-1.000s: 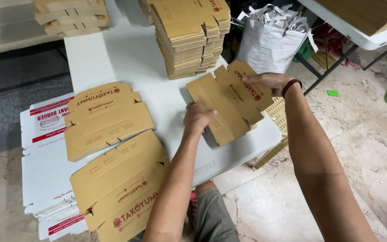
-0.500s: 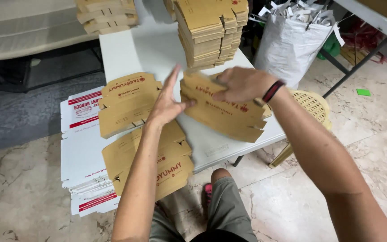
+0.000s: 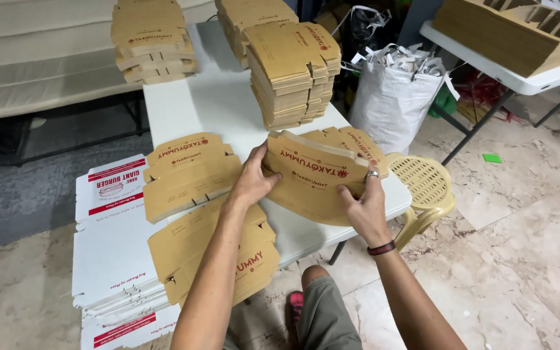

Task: Folding flat cardboard templates into boxes and stacking them on a table.

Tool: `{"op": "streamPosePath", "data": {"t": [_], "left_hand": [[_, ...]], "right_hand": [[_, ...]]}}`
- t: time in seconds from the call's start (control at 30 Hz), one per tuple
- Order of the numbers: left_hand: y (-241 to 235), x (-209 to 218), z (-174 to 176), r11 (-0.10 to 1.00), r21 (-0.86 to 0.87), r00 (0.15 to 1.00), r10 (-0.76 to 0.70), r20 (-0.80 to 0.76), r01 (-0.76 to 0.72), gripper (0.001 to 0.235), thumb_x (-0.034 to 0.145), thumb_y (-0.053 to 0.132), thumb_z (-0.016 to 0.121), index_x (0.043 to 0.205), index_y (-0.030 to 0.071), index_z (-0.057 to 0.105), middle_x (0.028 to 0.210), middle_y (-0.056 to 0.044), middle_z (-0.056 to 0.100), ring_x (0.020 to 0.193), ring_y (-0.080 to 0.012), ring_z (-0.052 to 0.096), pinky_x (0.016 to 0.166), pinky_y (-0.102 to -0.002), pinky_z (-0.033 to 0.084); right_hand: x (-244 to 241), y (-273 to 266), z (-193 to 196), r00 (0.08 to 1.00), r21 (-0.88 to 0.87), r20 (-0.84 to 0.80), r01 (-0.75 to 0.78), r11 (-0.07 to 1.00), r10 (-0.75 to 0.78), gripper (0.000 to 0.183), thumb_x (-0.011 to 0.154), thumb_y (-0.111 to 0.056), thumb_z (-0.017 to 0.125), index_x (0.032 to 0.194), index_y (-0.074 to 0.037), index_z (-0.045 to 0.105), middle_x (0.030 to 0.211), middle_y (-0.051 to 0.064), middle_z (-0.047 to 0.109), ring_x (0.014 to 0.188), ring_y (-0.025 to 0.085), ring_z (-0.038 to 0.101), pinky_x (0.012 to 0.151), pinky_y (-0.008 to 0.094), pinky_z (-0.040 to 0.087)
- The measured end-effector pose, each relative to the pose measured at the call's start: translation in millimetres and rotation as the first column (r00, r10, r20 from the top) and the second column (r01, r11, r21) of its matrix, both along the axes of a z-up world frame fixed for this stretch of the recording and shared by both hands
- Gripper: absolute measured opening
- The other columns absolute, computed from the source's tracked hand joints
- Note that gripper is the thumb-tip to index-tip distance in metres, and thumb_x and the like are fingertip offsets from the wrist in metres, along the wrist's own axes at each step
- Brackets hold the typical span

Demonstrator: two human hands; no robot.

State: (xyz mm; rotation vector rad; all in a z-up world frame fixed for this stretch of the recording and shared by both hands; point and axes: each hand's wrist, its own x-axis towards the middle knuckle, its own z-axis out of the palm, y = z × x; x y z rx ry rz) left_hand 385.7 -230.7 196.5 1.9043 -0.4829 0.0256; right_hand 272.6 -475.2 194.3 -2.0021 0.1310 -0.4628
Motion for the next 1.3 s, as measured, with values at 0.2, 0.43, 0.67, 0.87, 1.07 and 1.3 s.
{"op": "streamPosePath", "data": {"t": [0.2,0.43,0.67,0.87,1.07,1.3], "left_hand": [[7.8,2.6,-16.5,0.998,0.059,0.999,0.013,0.046,-0.016,0.076,0.081,0.006,0.077,0.15,0.007,0.048,0.151,-0.017,0.051,0.143,-0.0392,0.045,0.119,-0.053,0.039],[7.2,-6.4,-5.9,0.999,0.034,0.998,0.019,0.056,-0.021,0.069,0.085,0.007,0.076,0.148,0.008,0.05,0.149,-0.019,0.053,0.141,-0.0402,0.047,0.117,-0.052,0.042],[8.4,-9.6,-12.5,1.0,-0.021,0.999,0.009,0.048,-0.008,0.072,0.08,0.008,0.081,0.146,0.013,0.055,0.147,-0.014,0.056,0.141,-0.0362,0.049,0.12,-0.049,0.039],[21.8,-69.0,5.8,0.783,-0.62,0.991,0.116,0.061,-0.054,0.104,0.084,0.028,0.081,0.163,0.023,0.014,0.172,-0.018,0.02,0.161,-0.0268,0.016,0.129,-0.046,0.011],[5.5,-120.8,-19.4,0.06,-0.962,0.768,-0.616,0.175,0.267,0.091,0.092,0.061,0.072,0.158,0.009,0.037,0.147,-0.012,0.058,0.118,-0.0208,0.066,0.103,-0.04,0.052],[26.5,-250.4,53.2,0.828,-0.288,0.865,0.502,-0.002,-0.481,0.038,0.092,0.032,0.068,0.112,0.0,0.073,0.11,-0.011,0.08,0.103,-0.0222,0.077,0.091,-0.032,0.059]], "right_hand": [[-6.7,9.9,86.8,0.991,-0.158,0.113,-0.053,0.986,0.071,0.104,0.079,-0.047,0.07,0.16,-0.002,0.021,0.154,0.031,0.035,0.142,0.055,0.031,0.113,0.068,0.029],[79.7,46.4,166.6,0.671,-0.647,-0.74,-0.699,0.305,-0.032,0.116,0.061,-0.096,0.057,0.135,-0.006,0.061,0.121,0.021,0.071,0.119,0.038,0.066,0.1,0.051,0.053],[64.4,61.8,193.5,0.524,-0.481,-0.85,-0.814,0.325,0.056,0.074,0.075,-0.068,0.072,0.094,0.004,0.076,0.085,0.02,0.075,0.083,0.03,0.075,0.068,0.04,0.061],[18.0,-44.5,209.4,0.618,-0.502,-0.777,-0.722,0.476,0.119,0.068,0.096,-0.05,0.077,0.052,-0.008,0.046,0.047,-0.001,0.03,0.036,0.014,0.021,0.037,0.03,0.016],[-42.2,-68.4,192.5,0.889,-0.345,-0.339,-0.422,0.838,0.308,0.076,0.062,0.003,0.072,0.137,0.001,0.058,0.123,0.02,0.072,0.108,0.035,0.072,0.088,0.052,0.063],[-105.7,67.6,72.3,0.976,-0.388,-0.199,-0.158,0.908,0.085,0.043,0.092,-0.04,0.067,0.073,-0.001,0.071,0.066,0.009,0.075,0.049,0.021,0.07,0.042,0.034,0.051]]}}
